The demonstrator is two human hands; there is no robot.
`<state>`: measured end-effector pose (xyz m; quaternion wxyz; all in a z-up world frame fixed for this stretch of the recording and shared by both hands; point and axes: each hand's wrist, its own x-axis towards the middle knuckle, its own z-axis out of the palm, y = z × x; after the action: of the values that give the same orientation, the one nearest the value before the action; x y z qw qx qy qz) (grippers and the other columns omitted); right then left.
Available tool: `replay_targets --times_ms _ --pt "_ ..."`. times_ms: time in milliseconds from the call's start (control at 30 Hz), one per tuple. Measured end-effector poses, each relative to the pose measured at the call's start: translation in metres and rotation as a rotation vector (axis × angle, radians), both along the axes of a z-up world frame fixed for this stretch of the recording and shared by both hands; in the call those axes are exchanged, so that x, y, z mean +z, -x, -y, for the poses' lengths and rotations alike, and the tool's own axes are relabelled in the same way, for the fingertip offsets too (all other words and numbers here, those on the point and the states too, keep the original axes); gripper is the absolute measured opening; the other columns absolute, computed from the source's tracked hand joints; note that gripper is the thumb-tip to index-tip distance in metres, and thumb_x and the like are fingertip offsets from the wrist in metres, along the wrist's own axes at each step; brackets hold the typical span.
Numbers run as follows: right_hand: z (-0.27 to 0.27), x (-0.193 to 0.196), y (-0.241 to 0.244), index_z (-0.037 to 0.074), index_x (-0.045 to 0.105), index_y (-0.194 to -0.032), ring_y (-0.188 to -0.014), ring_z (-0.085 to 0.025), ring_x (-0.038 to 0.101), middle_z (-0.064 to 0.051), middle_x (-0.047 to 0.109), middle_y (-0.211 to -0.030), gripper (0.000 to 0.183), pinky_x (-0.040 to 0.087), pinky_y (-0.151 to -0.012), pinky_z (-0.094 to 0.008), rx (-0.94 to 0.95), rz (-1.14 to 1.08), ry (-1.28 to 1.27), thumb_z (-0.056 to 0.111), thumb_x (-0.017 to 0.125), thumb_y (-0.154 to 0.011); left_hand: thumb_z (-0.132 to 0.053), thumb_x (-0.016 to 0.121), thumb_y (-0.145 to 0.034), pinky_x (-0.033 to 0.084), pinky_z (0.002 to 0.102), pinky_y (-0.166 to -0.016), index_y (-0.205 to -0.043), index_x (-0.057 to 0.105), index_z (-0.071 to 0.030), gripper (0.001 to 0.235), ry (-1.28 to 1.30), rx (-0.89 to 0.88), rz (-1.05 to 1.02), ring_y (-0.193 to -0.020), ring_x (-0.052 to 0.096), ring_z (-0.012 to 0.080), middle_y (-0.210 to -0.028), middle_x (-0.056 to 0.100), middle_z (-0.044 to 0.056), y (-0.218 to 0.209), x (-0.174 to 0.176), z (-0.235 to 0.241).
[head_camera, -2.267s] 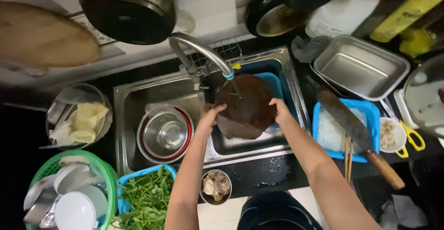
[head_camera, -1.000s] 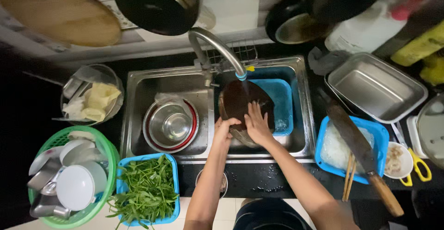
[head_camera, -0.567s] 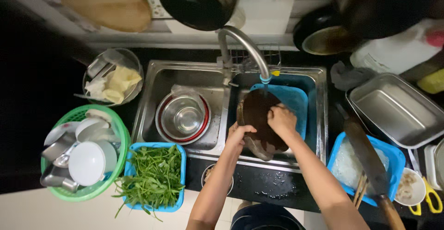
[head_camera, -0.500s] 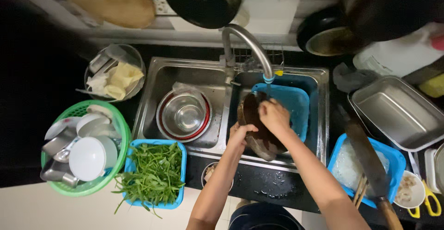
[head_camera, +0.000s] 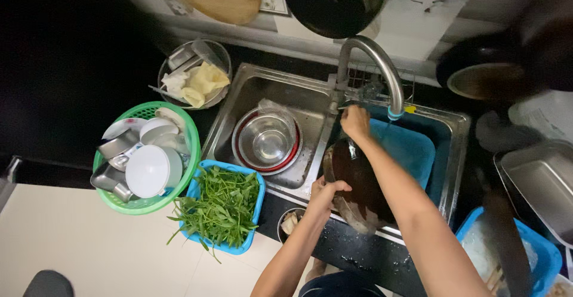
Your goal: The person chops shallots and garlic on a round wooden cutting board, scrapes the pieces into a small plate using a knife, and then washes the cutting board in the sink.
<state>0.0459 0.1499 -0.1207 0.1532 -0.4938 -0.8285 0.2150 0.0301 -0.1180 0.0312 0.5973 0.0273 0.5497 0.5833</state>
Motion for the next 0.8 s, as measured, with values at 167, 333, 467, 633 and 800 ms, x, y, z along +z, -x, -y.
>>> replay_targets --times_ms 167,333,467,633,800 --pt "0.0 0.009 -0.007 0.007 0.074 -0.107 -0.106 -0.045 0.064 -0.022 0.069 -0.114 0.027 0.05 -0.094 -0.054 -0.049 -0.183 0.052 0.023 0.058 -0.093 0.004 0.073 -0.069 0.058 0.033 -0.064 -0.1 0.068 0.001 0.031 0.025 0.014 0.002 -0.074 0.071 0.0192 -0.086 0.074 0.01 0.002 0.013 0.0" --pt "0.025 0.011 -0.049 0.014 0.071 -0.125 -0.123 -0.042 0.058 -0.023 0.065 -0.127 0.039 0.045 -0.106 -0.048 0.127 -0.025 0.354 0.04 0.055 -0.101 0.001 0.072 -0.072 0.058 0.033 -0.067 -0.102 0.069 0.003 0.031 -0.019 0.041 -0.084 -0.073 0.073 0.0198 -0.086 0.076 0.013 0.007 0.017 0.0" --pt "0.031 0.043 -0.053 0.016 0.055 -0.145 -0.138 -0.036 0.055 -0.018 0.062 -0.142 0.046 0.039 -0.116 -0.04 0.258 -0.181 0.587 0.031 0.046 -0.103 0.006 0.07 -0.066 0.059 0.033 -0.068 -0.108 0.071 -0.003 0.043 -0.084 0.068 -0.117 -0.072 0.072 0.0184 -0.087 0.075 0.008 0.013 0.034 0.003" --pt "0.048 0.153 -0.031 0.02 0.037 -0.158 -0.15 -0.039 0.034 -0.022 0.038 -0.158 0.09 0.03 -0.123 -0.043 0.682 -0.149 0.326 -0.004 0.054 -0.073 0.011 0.068 -0.066 0.058 0.032 -0.072 -0.108 0.07 0.002 0.043 -0.161 0.106 -0.159 -0.077 0.071 0.02 -0.09 0.076 0.011 0.029 0.057 0.014" --pt "0.041 0.24 0.018 0.029 0.019 -0.161 -0.153 -0.043 0.014 -0.024 0.014 -0.166 0.123 0.02 -0.121 -0.048 0.865 0.099 0.228 -0.011 0.074 -0.058 0.015 0.065 -0.061 0.057 0.032 -0.072 -0.111 0.069 0.001 0.053 -0.213 0.087 -0.258 -0.081 0.069 0.0193 -0.093 0.075 0.009 0.065 0.082 0.027"
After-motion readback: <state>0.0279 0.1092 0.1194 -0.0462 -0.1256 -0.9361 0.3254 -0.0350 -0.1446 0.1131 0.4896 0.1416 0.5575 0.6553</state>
